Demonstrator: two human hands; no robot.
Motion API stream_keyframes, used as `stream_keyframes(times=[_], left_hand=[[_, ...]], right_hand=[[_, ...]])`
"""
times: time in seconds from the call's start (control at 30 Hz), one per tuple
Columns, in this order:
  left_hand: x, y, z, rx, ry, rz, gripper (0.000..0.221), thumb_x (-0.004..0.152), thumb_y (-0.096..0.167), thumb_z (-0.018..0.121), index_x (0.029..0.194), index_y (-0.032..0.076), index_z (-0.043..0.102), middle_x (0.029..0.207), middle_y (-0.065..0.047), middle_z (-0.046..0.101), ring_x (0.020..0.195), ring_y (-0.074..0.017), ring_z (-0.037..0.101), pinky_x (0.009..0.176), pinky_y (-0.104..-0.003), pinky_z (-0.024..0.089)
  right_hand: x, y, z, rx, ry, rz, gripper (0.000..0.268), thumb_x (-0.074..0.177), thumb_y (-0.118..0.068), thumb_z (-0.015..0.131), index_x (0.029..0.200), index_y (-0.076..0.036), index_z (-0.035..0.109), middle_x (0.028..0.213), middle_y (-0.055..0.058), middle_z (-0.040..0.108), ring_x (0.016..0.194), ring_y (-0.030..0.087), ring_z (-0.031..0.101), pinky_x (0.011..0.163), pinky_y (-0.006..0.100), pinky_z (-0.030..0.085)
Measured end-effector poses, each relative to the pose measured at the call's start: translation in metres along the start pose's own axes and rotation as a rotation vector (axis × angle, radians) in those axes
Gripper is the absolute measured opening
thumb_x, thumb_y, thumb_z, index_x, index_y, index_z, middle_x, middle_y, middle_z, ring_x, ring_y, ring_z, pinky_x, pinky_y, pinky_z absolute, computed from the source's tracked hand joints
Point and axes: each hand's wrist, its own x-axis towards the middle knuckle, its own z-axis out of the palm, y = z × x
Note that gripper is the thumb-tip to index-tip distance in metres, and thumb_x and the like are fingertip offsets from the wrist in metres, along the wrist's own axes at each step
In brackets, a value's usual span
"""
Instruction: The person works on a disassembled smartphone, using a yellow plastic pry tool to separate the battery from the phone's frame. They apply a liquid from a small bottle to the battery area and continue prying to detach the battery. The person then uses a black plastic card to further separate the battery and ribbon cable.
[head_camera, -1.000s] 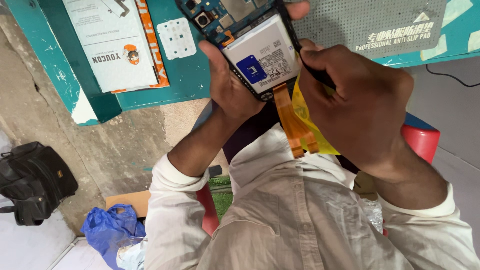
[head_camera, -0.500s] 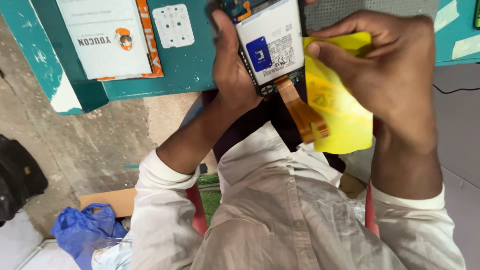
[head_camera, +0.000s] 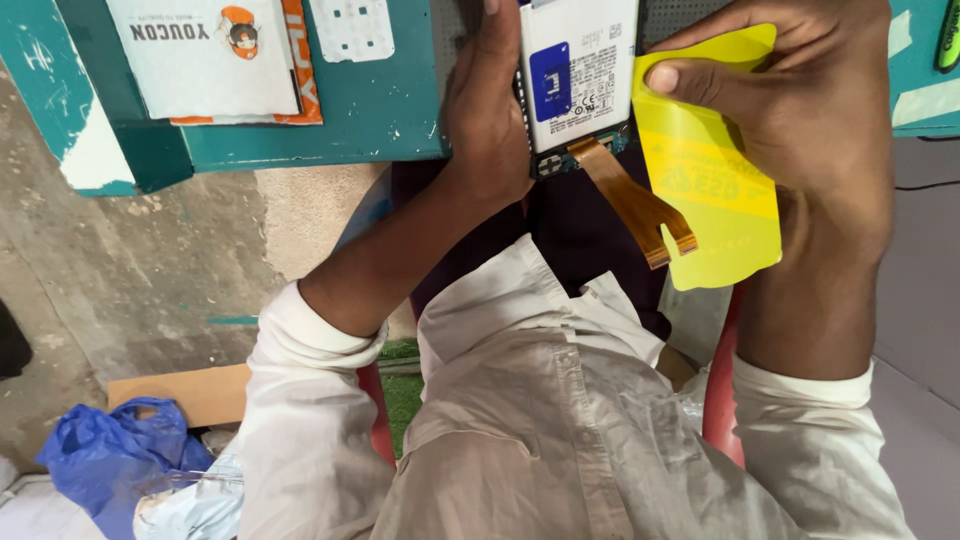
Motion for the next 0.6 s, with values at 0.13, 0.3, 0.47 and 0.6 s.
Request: stream_keyframes(times=[0.13,0.3,0.47,0.6], left_hand=[[0.001,-0.003,-0.001,0.044,0.008,-0.014,0.068,0.119,0.050,0.022,0.133,-0.005,0.060,0.111,-0.019,0.076,0.096,-0.0195,0.079,0.088,-0.029,0.067],[0.002,-0.004,-0.004,0.351,-0.032,0.141,0.059,0.122,0.045,0.022,0.141,0.001,0.055,0.109,-0.012,0.079,0.093,-0.0155,0.083,0.083,-0.027,0.072],[0.002,-0.003,-0.003,0.553,-0.018,0.268,0.039,0.124,0.034,0.037,0.147,0.004,0.046,0.113,-0.010,0.078,0.097,-0.0157,0.083,0.086,-0.026,0.072],[0.002,-0.005,-0.004,0.577,0.005,0.300,0.032,0.123,0.029,0.045,0.145,0.005,0.046,0.111,-0.009,0.077,0.096,-0.0151,0.082,0.085,-0.025,0.071]], right_hand=[[0.004,0.009,-0.003,0.022,-0.022,0.049,0.014,0.095,-0.003,0.082,0.106,0.002,0.074,0.097,0.011,0.075,0.078,0.013,0.072,0.069,0.023,0.059],[0.006,0.015,-0.007,0.078,-0.057,0.053,0.015,0.095,-0.001,0.083,0.107,0.002,0.074,0.100,0.013,0.075,0.080,0.015,0.073,0.070,0.024,0.060],[0.007,0.013,-0.005,0.147,-0.034,0.104,0.015,0.092,0.000,0.083,0.103,0.002,0.074,0.097,0.013,0.075,0.079,0.016,0.074,0.067,0.025,0.061],[0.008,0.002,-0.001,0.098,-0.019,0.093,0.014,0.093,-0.002,0.083,0.103,0.001,0.074,0.096,0.012,0.075,0.077,0.015,0.074,0.067,0.024,0.060]])
